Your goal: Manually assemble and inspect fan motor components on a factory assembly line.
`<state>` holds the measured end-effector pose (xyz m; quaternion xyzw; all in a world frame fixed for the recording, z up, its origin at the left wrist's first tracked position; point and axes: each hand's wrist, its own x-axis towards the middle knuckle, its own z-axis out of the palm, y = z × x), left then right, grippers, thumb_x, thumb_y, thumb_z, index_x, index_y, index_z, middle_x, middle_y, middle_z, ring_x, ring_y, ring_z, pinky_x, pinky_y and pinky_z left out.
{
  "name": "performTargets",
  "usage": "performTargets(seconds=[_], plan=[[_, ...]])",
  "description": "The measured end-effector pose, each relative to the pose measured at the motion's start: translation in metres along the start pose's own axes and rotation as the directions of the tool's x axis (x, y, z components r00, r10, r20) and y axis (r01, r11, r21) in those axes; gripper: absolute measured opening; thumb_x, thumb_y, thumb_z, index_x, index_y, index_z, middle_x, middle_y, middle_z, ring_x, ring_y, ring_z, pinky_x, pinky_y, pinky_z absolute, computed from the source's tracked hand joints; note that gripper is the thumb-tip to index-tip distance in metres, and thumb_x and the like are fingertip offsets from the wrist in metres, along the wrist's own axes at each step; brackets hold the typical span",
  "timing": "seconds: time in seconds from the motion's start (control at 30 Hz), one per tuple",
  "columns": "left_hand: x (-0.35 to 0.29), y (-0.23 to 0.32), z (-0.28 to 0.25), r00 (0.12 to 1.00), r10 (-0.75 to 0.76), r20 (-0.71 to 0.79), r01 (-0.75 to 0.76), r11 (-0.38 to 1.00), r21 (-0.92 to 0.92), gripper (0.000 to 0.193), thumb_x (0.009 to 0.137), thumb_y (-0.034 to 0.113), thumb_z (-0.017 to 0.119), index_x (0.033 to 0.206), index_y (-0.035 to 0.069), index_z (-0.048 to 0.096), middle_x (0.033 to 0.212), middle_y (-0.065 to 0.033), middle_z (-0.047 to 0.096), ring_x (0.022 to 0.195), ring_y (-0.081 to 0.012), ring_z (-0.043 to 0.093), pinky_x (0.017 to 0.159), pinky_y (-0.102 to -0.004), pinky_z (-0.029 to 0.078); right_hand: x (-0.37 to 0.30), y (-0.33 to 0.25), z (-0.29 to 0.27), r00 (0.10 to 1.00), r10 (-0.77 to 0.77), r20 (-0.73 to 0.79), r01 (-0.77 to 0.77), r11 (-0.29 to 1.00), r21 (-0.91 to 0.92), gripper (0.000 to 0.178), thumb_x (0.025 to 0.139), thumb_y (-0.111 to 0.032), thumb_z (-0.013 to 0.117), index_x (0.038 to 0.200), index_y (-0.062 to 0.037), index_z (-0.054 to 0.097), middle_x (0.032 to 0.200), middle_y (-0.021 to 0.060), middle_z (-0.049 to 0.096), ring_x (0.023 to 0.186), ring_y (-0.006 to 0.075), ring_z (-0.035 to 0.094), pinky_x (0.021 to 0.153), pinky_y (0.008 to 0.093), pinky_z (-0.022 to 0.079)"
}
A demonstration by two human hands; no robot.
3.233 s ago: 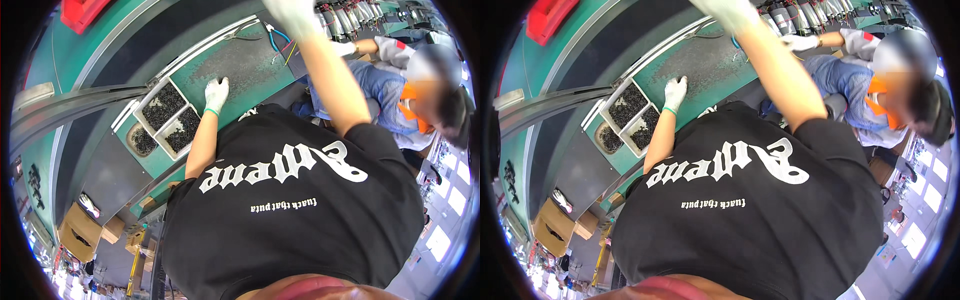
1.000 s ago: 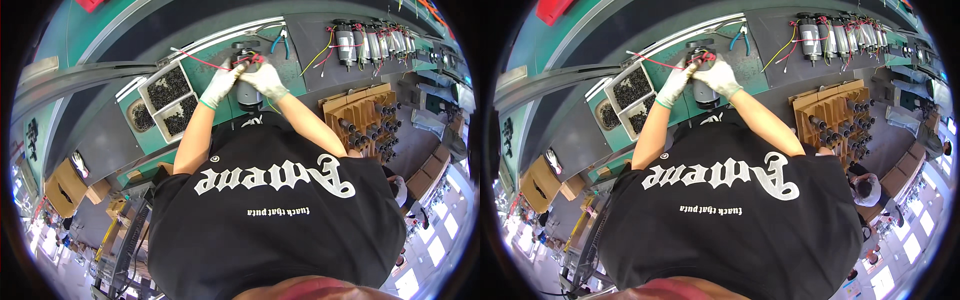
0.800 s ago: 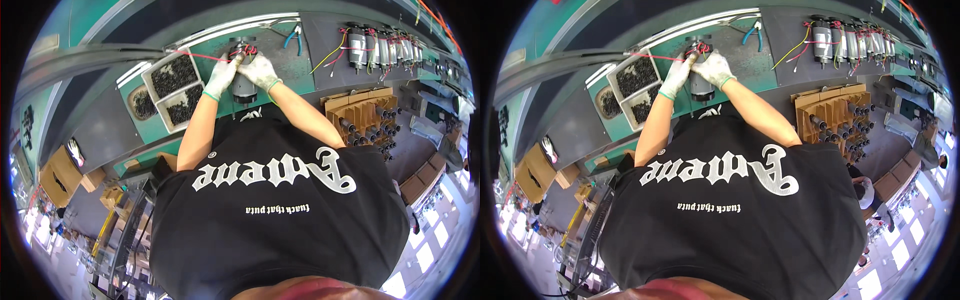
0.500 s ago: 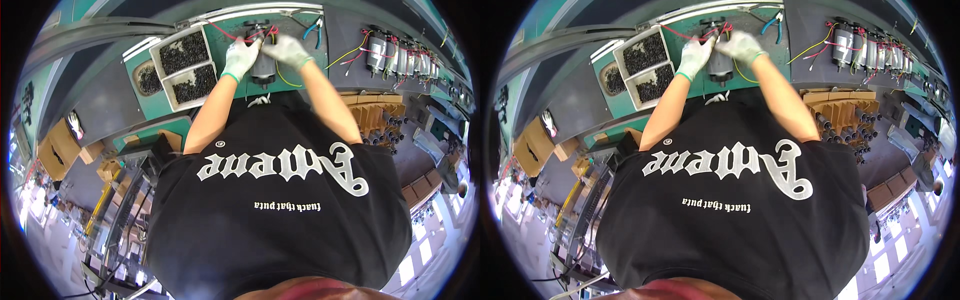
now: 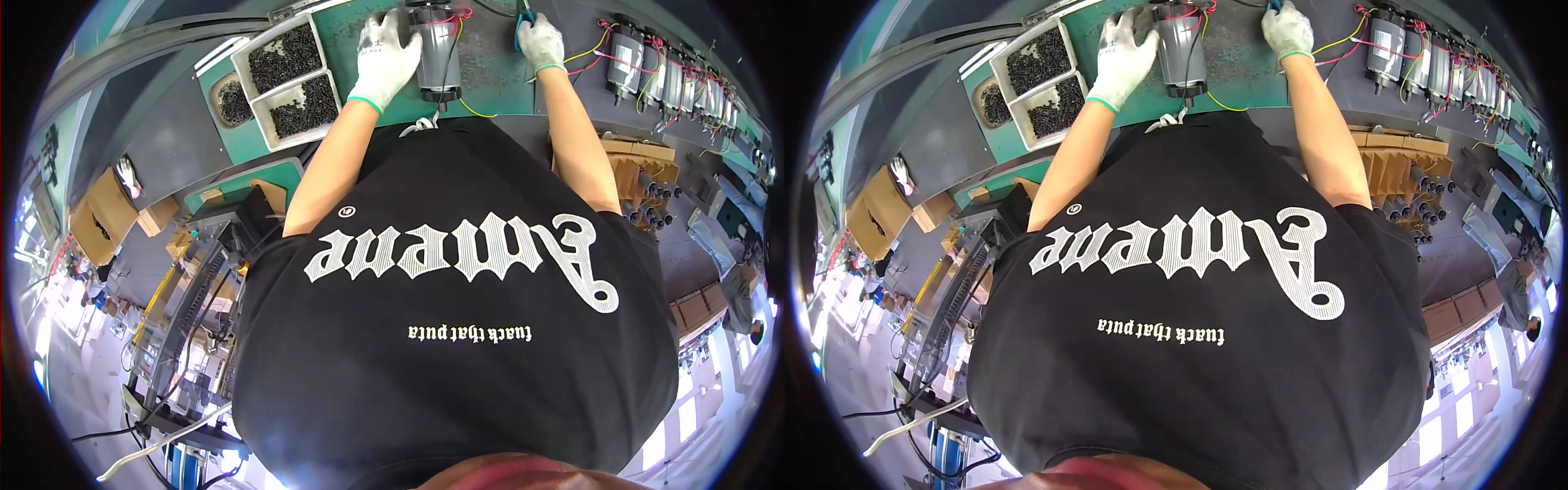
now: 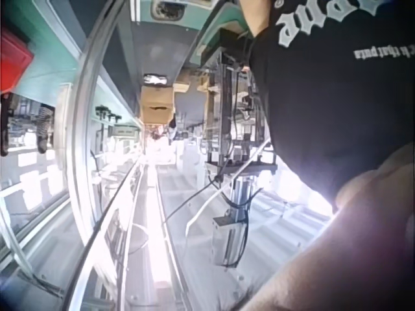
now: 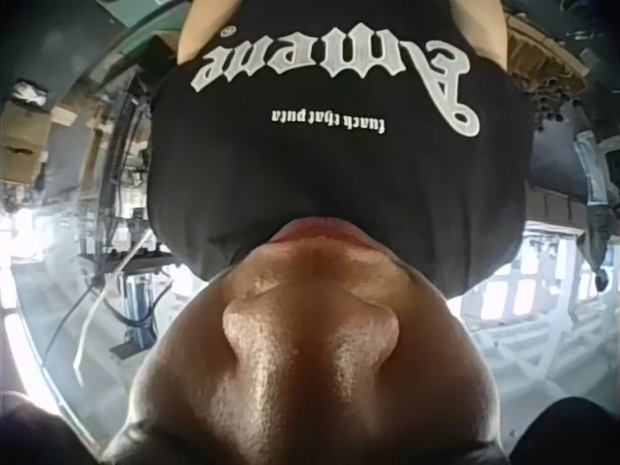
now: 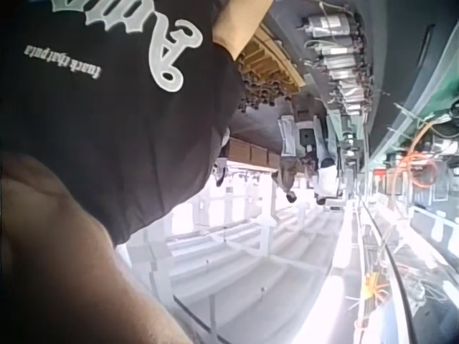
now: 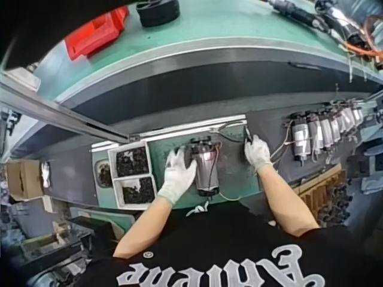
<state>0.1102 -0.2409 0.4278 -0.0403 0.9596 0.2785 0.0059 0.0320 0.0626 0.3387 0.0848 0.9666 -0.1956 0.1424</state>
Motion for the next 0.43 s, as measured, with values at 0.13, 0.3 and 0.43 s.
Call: performTargets(seconds=[0.13, 0.3, 0.43], plan=[[0.000, -0.012, 0.006, 0.989, -0.071, 0.133, 0.071, 0.997, 0.008, 0.043, 0.089, 0.030, 0.064, 0.124, 0.006, 0.060, 0.117, -0.0222, 0.063, 0.112, -0.0389, 0.061, 0.096, -0.0451, 0.049, -0.026, -0.029, -0.012, 0.988, 0.052, -0.146, -0.071, 0.989, -0.129, 0.061, 0.088, -0.051, 0.054, 0.118, 0.0010, 0.060, 0.113, 0.0316, 0.064, 0.106, 0.0491, 0.063, 0.093, 0.0518, 0.051], [-0.013, -0.024, 0.010, 0.963, -0.170, 0.208, 0.198, 0.973, -0.120, 0.037, 0.091, 0.031, 0.062, 0.113, 0.003, 0.067, 0.111, -0.0201, 0.069, 0.107, -0.0341, 0.065, 0.096, -0.0409, 0.050, -0.044, -0.057, -0.010, 0.995, 0.062, -0.084, -0.079, 0.975, -0.209, 0.084, 0.080, -0.058, 0.067, 0.136, 0.0001, 0.044, 0.131, 0.0336, 0.052, 0.112, 0.0529, 0.059, 0.098, 0.0558, 0.048], [-0.004, -0.020, 0.016, 0.943, -0.253, 0.216, 0.293, 0.940, -0.177, 0.036, 0.091, 0.032, 0.062, 0.112, 0.004, 0.069, 0.118, -0.0209, 0.068, 0.110, -0.0311, 0.066, 0.096, -0.0401, 0.049, -0.003, 0.014, 0.027, 0.994, 0.112, 0.017, -0.105, 0.967, -0.231, 0.089, 0.079, -0.064, 0.068, 0.138, -0.0033, 0.042, 0.138, 0.0327, 0.046, 0.122, 0.0482, 0.054, 0.097, 0.0593, 0.048]])
